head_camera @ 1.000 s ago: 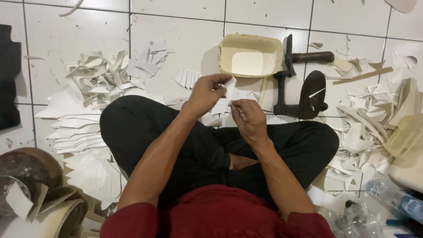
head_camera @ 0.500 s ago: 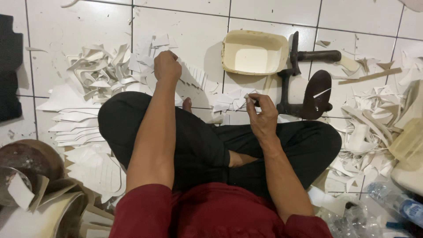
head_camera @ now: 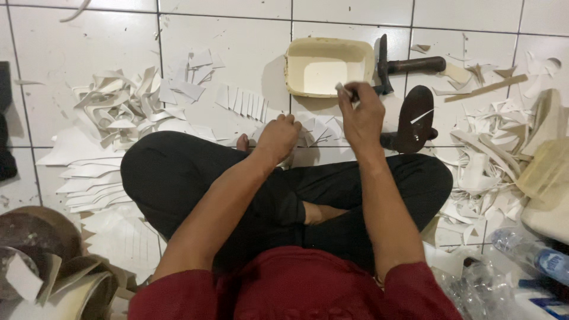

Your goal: The person sits on a tiled floor and peels thin white layers from small shoe parts by hand. They place the peeled layers into a nearby plastic container while surrounded by shoe scraps and tools.

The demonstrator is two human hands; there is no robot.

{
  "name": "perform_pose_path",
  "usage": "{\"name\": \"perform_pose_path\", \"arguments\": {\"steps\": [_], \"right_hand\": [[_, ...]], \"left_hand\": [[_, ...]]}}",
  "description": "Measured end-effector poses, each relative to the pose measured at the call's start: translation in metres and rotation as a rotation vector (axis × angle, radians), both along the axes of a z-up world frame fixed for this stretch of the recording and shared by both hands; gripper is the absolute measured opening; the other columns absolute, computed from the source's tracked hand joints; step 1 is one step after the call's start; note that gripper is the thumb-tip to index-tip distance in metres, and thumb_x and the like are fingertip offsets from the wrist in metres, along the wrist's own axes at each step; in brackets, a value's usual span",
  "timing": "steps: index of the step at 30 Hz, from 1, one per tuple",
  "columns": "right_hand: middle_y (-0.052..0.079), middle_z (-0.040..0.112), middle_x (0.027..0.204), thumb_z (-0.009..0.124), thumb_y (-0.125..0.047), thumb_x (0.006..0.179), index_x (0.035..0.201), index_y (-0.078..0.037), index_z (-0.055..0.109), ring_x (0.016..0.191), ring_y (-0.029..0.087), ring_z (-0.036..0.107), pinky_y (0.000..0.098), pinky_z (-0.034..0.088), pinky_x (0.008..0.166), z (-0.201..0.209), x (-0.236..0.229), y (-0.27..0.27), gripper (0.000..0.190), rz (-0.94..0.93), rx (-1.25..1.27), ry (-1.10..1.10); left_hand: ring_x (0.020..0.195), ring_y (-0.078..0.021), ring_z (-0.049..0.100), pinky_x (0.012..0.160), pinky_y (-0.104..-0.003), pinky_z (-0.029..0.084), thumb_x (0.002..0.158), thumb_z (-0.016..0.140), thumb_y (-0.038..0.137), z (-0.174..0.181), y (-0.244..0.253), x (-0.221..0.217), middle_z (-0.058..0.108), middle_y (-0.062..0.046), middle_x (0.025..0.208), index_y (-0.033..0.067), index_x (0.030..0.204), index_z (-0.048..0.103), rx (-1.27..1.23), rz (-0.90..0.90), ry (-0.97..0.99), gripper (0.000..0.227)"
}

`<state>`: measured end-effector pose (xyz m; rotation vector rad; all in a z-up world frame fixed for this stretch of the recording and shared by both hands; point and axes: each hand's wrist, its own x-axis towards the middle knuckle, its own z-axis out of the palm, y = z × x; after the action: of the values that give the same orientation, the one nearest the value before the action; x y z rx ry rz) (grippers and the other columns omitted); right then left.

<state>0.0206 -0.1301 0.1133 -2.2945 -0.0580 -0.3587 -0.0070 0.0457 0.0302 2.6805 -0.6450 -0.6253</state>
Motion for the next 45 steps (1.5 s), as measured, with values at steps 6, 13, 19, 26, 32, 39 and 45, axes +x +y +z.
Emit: {"name": "perform_pose_path", "arguments": {"steps": [6, 13, 19, 26, 32, 39, 45], "right_hand": [[0.014, 0.064, 0.081, 0.062, -0.019, 0.087, 0.095, -0.007, 0.063, 0.076, 0.032, 0.064, 0.0426, 0.049, 0.067, -0.028, 0.056, -0.016, 0.014, 0.143, -0.325, 0.21], [0.009, 0.065, 0.075, 0.055, -0.018, 0.081, 0.092, -0.015, 0.067, 0.074, 0.033, 0.065, 0.0415, 0.049, 0.064, -0.066, 0.082, -0.018, 0.017, 0.151, -0.614, 0.505], [0.01, 0.065, 0.073, 0.057, -0.016, 0.081, 0.091, -0.015, 0.068, 0.072, 0.033, 0.066, 0.0408, 0.05, 0.062, -0.076, 0.083, -0.024, 0.015, 0.153, -0.602, 0.426], [0.01, 0.063, 0.076, 0.059, -0.019, 0.085, 0.094, -0.01, 0.065, 0.077, 0.032, 0.064, 0.042, 0.048, 0.069, -0.012, 0.05, -0.017, 0.014, 0.17, -0.508, 0.263], [0.015, 0.061, 0.076, 0.062, -0.018, 0.086, 0.096, -0.006, 0.063, 0.078, 0.034, 0.061, 0.0431, 0.047, 0.073, -0.015, 0.025, -0.028, 0.016, 0.187, -0.437, 0.118], [0.008, 0.059, 0.077, 0.06, -0.021, 0.087, 0.094, -0.01, 0.061, 0.077, 0.028, 0.063, 0.0388, 0.046, 0.072, -0.015, 0.016, -0.028, 0.014, 0.161, -0.431, 0.195], [0.011, 0.062, 0.084, 0.06, -0.022, 0.087, 0.098, -0.006, 0.061, 0.081, 0.027, 0.063, 0.0384, 0.046, 0.075, -0.002, 0.009, -0.021, 0.019, 0.124, -0.283, 0.383]], "left_hand": [[0.1, -0.0267, 0.057, 0.083, -0.037, 0.051, 0.079, 0.061, 0.004, -0.034, -0.013, 0.005, 0.055, -0.012, 0.101, 0.0038, 0.105, 0.058, 0.082, -0.113, -0.137, 0.027], [0.09, -0.0268, 0.062, 0.078, -0.037, 0.052, 0.078, 0.059, 0.002, -0.041, -0.013, 0.009, 0.058, -0.012, 0.095, 0.005, 0.103, 0.058, 0.051, -0.087, -0.076, 0.025], [0.088, -0.03, 0.063, 0.076, -0.038, 0.054, 0.082, 0.053, 0.001, 0.013, -0.004, 0.009, 0.056, -0.013, 0.092, 0.0048, 0.105, 0.055, -0.153, 0.125, 0.153, 0.024], [0.091, -0.0389, 0.063, 0.076, -0.046, 0.051, 0.083, 0.056, 0.004, 0.127, 0.026, 0.002, 0.064, -0.021, 0.096, 0.0065, 0.109, 0.054, -0.677, 0.529, 0.282, 0.026], [0.086, -0.0279, 0.066, 0.075, -0.037, 0.054, 0.08, 0.063, 0.007, 0.089, 0.045, 0.001, 0.067, -0.017, 0.095, 0.0075, 0.101, 0.065, -0.814, 0.661, 0.272, 0.021], [0.078, -0.0167, 0.065, 0.067, -0.029, 0.057, 0.077, 0.065, 0.004, 0.077, 0.035, 0.015, 0.065, -0.015, 0.092, 0.0025, 0.102, 0.065, -1.132, 0.788, 0.297, 0.025], [0.079, -0.017, 0.065, 0.067, -0.028, 0.058, 0.077, 0.063, 0.001, 0.074, 0.037, 0.022, 0.064, -0.017, 0.093, 0.0007, 0.103, 0.065, -1.14, 0.791, 0.28, 0.026]]}}
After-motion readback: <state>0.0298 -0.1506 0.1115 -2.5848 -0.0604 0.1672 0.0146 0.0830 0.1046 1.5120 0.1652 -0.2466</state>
